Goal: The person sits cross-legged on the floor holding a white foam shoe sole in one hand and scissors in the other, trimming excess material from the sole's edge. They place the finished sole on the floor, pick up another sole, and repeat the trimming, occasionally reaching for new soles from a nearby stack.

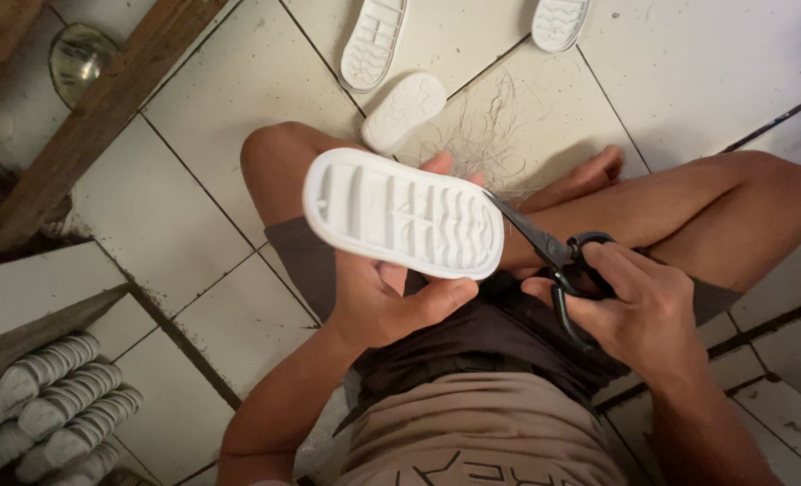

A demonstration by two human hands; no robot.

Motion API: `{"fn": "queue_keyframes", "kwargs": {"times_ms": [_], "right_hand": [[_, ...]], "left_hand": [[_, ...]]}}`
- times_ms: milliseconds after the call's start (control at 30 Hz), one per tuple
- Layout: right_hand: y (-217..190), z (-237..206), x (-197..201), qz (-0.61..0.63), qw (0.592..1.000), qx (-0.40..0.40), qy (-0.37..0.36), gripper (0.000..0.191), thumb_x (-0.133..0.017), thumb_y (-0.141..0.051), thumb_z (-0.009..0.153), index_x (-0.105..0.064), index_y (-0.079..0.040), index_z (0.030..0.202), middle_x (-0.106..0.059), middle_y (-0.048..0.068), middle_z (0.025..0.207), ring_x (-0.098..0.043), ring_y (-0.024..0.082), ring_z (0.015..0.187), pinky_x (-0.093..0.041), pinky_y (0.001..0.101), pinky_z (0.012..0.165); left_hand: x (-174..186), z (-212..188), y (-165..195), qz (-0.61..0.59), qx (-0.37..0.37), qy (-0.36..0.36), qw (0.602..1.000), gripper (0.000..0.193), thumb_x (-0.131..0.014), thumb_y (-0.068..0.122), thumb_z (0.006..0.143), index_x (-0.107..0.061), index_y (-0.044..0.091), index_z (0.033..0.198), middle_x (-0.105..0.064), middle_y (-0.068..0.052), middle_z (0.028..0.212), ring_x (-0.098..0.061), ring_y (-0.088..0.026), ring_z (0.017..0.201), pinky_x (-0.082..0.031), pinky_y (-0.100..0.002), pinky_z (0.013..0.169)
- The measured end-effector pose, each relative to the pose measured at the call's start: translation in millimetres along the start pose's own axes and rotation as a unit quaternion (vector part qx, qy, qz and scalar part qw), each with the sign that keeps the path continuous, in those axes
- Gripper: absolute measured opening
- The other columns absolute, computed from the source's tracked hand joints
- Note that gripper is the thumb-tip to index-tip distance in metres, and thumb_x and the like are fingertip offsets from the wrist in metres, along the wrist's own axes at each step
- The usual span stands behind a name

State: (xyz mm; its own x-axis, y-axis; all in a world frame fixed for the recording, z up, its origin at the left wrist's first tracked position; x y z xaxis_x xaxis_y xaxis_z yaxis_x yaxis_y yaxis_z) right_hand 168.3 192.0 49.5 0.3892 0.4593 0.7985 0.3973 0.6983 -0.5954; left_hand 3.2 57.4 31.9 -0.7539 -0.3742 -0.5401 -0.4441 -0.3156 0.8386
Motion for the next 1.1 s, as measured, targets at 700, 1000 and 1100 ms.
{"fn": "queue_keyframes", "kwargs": {"times_ms": [700, 1000, 1100], "right_hand": [[12, 12, -18, 0.132, 0.990, -0.049, 0.009, 0.020, -0.079, -0.011, 0.087, -0.069, 0.002, 0.099, -0.071, 0.011, 0.081, -0.068, 0.016, 0.065, -0.051, 0.0294, 0.055], [72, -18, -92, 0.623, 0.724, -0.293, -0.047, 0.021, -0.076, -0.010, 0.086, -0.068, 0.008, 0.093, -0.068, 0.012, 0.078, -0.063, 0.017, 0.061, -0.047, 0.0288, 0.050], [80, -23, -94, 0.654, 0.697, -0.292, -0.028, 0.023, -0.079, -0.010, 0.088, -0.065, 0.007, 0.094, -0.065, 0.011, 0.081, -0.063, 0.018, 0.063, -0.048, 0.0300, 0.052]], "left_hand": [[-20, 1, -13, 0.176, 0.263, -0.284, 0.905, 0.075, -0.085, 0.024, 0.082, -0.057, 0.001, 0.147, -0.073, -0.009, 0.122, -0.073, -0.021, 0.111, -0.060, -0.034, 0.099], [-27, 16, -9, 0.014, 0.132, -0.159, 0.978, 0.084, -0.083, 0.013, 0.098, -0.029, 0.005, 0.162, -0.046, -0.008, 0.161, -0.048, -0.019, 0.150, -0.054, -0.032, 0.110], [-2, 17, -13, -0.134, 0.190, -0.036, 0.972, 0.084, -0.078, 0.013, 0.092, -0.032, -0.002, 0.160, -0.056, -0.019, 0.154, -0.060, -0.032, 0.132, -0.058, -0.040, 0.093]]}}
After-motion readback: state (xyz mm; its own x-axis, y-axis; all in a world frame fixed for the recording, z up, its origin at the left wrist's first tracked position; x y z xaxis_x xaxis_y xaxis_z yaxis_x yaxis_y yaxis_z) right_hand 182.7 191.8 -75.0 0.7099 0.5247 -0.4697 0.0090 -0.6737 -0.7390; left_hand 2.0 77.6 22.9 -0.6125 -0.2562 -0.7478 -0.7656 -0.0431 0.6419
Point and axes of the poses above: each hand's wrist, its own z-axis towards the middle knuckle, its own x-axis out of the back of the hand, y = z × x, the point moved 9 cm from there along z, towards the middle knuckle
